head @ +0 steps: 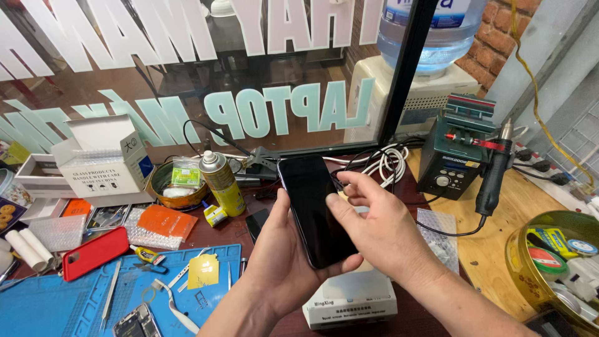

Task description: The person disassembles a smartphone, removes the screen assembly, and uses a spray can to clean a small internal component. The person then reassembles the phone and tests the screen by powering it on.

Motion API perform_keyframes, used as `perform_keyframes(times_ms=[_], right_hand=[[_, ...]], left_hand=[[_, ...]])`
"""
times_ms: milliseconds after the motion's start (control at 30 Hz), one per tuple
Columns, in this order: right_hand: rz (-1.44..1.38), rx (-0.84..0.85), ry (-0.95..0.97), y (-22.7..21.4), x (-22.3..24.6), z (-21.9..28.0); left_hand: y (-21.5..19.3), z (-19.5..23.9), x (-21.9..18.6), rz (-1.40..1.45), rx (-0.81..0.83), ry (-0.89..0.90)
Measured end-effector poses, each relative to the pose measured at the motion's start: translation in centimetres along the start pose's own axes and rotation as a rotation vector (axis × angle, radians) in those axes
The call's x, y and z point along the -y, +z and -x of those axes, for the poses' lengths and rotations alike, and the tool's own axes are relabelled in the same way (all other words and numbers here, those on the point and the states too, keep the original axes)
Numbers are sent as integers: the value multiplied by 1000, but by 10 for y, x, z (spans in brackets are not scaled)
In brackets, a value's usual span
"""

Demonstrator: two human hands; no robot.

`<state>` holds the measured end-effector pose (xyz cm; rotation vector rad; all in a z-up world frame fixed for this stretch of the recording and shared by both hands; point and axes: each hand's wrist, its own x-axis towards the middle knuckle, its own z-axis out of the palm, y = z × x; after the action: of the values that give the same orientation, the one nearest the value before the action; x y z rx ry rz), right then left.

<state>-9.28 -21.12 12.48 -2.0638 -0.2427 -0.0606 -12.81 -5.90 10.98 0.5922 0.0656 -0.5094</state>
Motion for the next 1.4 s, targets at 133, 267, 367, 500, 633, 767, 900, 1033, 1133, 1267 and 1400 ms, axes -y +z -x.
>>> perform_keyframes(times_ms=[133,267,367,500,633,767,900,1033,1133,1267,1400], right_hand=[[-417,127,222,4,5,-7],[-546,79,253,15,10,-4],[-623,70,252,16,11,-2],[-575,82,234,12,12,-1],[-581,74,180,11,10,3],[-483,28,165,9,5,6],[-503,42,152,8,3,9],[-526,84,223,5,1,11],[-552,110,193,5,1,9],[-553,125,187,5,-2,8],[-569,112,205,7,-5,4]], left_hand=[[-7,11,-12,132,143,-42],[-9,17,-20,166,35,-54],[-10,14,-22,170,40,-87],[-16,12,-24,191,134,-105],[-21,8,-23,163,89,-132],[-22,3,-18,160,65,-146],[-23,4,-14,177,114,-161],[-23,4,-11,156,94,-161],[-24,4,-10,161,89,-164],[-23,5,-9,165,105,-156],[-20,7,-10,138,69,-108]])
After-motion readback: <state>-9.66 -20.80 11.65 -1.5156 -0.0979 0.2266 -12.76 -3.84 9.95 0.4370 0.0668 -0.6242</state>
